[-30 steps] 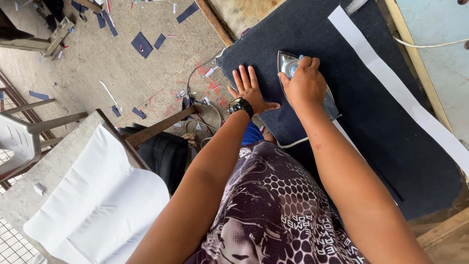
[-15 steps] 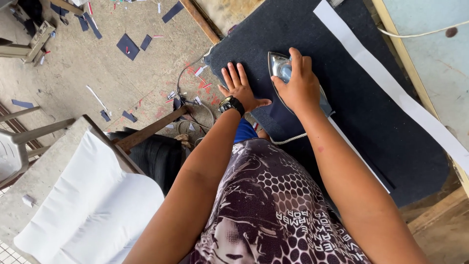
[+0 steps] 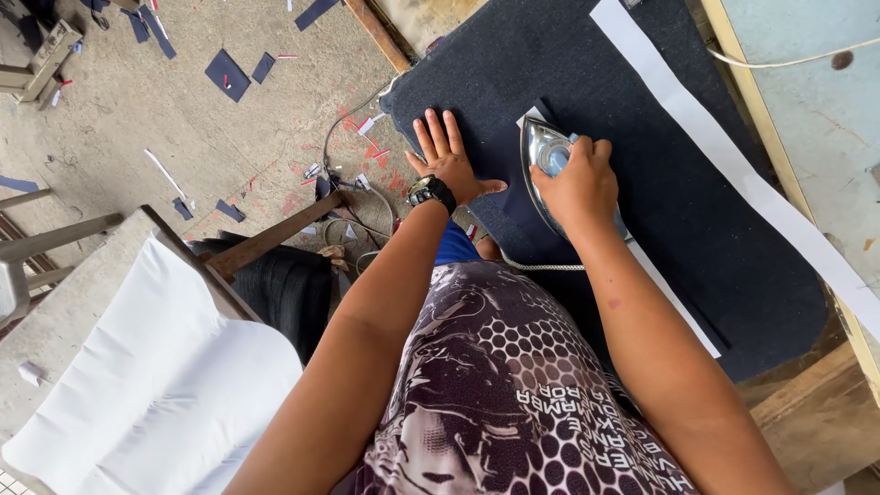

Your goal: The person irons a dark fabric piece on a work table, placing white strips on the fabric and pressing them with an iron. The person repeatedly smooths the fabric and strips, adjusting the fabric position as needed.

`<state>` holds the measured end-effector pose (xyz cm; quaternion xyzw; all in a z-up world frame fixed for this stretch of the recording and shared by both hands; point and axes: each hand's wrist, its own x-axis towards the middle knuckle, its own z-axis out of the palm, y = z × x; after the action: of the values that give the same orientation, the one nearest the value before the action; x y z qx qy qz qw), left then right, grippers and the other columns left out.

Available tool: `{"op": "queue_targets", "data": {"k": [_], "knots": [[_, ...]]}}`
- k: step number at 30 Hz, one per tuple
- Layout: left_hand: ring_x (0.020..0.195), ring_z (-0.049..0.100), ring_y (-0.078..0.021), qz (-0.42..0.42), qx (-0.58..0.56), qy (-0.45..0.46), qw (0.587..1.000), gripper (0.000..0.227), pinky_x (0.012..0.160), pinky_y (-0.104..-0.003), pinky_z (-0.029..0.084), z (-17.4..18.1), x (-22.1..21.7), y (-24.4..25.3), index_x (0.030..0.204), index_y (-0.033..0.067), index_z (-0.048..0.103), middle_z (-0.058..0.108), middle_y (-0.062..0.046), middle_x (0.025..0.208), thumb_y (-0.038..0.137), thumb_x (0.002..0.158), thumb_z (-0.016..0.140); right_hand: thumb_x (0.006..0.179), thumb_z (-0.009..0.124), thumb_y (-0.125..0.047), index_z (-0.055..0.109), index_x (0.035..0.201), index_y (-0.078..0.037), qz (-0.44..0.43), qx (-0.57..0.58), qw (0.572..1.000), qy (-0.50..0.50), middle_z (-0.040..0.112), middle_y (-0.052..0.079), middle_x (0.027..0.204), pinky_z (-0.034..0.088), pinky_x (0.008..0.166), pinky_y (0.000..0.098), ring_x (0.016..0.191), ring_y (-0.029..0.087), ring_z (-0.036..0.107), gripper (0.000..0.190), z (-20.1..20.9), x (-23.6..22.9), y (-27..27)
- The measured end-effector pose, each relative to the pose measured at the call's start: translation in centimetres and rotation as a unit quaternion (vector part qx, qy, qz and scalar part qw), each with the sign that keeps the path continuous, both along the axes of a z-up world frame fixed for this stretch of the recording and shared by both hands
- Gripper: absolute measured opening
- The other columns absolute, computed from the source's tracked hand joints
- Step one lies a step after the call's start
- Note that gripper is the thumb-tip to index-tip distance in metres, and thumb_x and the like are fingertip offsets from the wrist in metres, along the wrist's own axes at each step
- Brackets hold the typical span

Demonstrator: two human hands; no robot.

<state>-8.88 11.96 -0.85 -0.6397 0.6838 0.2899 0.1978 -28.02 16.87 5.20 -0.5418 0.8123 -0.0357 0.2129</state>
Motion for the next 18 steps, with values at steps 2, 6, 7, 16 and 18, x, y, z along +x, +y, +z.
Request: {"op": "queue_targets", "data": {"k": [2,6,7,16,18], "knots": [[0.151,-0.025,-0.0467,-0.003,0.000,0.000,1.000,0.158,0.118,-0.074,-0.002,0.0,0.0,0.1,0.161,0.0075,-0.021,-0.026,-0.022,0.166,0.088,0.067,0.077,0.079,0.081,-0.046,0.055,0.113,-0.007,0.010,0.000,1.000,0.008,0.055,0.010,0.105,0.064,0.066,0.0451,0.079,0.036,0.073,0.058,0.2,0.3,-0.4],[0.151,-0.025,-0.0467,-0.006,-0.004,-0.005,1.000,0.158,0.118,-0.074,-0.002,-0.4,0.1,0.1,0.162,0.0080,-0.020,-0.025,-0.022,0.166,0.088,0.067,0.078,0.082,0.080,-0.044,0.057,0.112,-0.003,0.035,-0.016,0.999,0.019,0.060,0.014,0.099,0.063,0.060,0.0444,0.074,0.037,0.074,0.056,0.7,1.5,-2.4],[0.151,-0.025,-0.0467,-0.008,-0.005,-0.005,1.000,0.158,0.118,-0.074,-0.002,-0.3,0.1,0.1,0.162,0.0080,-0.020,-0.025,-0.022,0.166,0.088,0.067,0.078,0.082,0.080,-0.044,0.057,0.112,-0.003,0.032,-0.017,0.999,0.018,0.060,0.014,0.099,0.063,0.060,0.0444,0.074,0.037,0.074,0.056,0.2,1.8,-3.0],[0.152,-0.024,-0.0440,-0.022,-0.002,0.003,1.000,0.147,0.118,-0.073,-0.005,1.1,0.8,0.0,0.162,0.0110,-0.019,-0.024,-0.021,0.166,0.085,0.075,0.074,0.084,0.078,-0.041,0.056,0.114,0.002,0.037,-0.010,0.999,-0.012,0.061,0.017,0.102,0.065,0.064,0.0445,0.080,0.038,0.074,0.057,1.2,2.1,-4.3],[0.154,-0.021,-0.0414,-0.029,-0.009,0.003,1.000,0.131,0.119,-0.072,-0.001,1.5,1.2,0.1,0.163,0.0136,-0.016,-0.020,-0.019,0.168,0.084,0.085,0.062,0.082,0.077,-0.045,0.056,0.112,-0.002,0.031,-0.007,0.999,-0.005,0.060,0.015,0.101,0.064,0.063,0.0439,0.078,0.037,0.074,0.057,0.9,1.4,-2.9]]}}
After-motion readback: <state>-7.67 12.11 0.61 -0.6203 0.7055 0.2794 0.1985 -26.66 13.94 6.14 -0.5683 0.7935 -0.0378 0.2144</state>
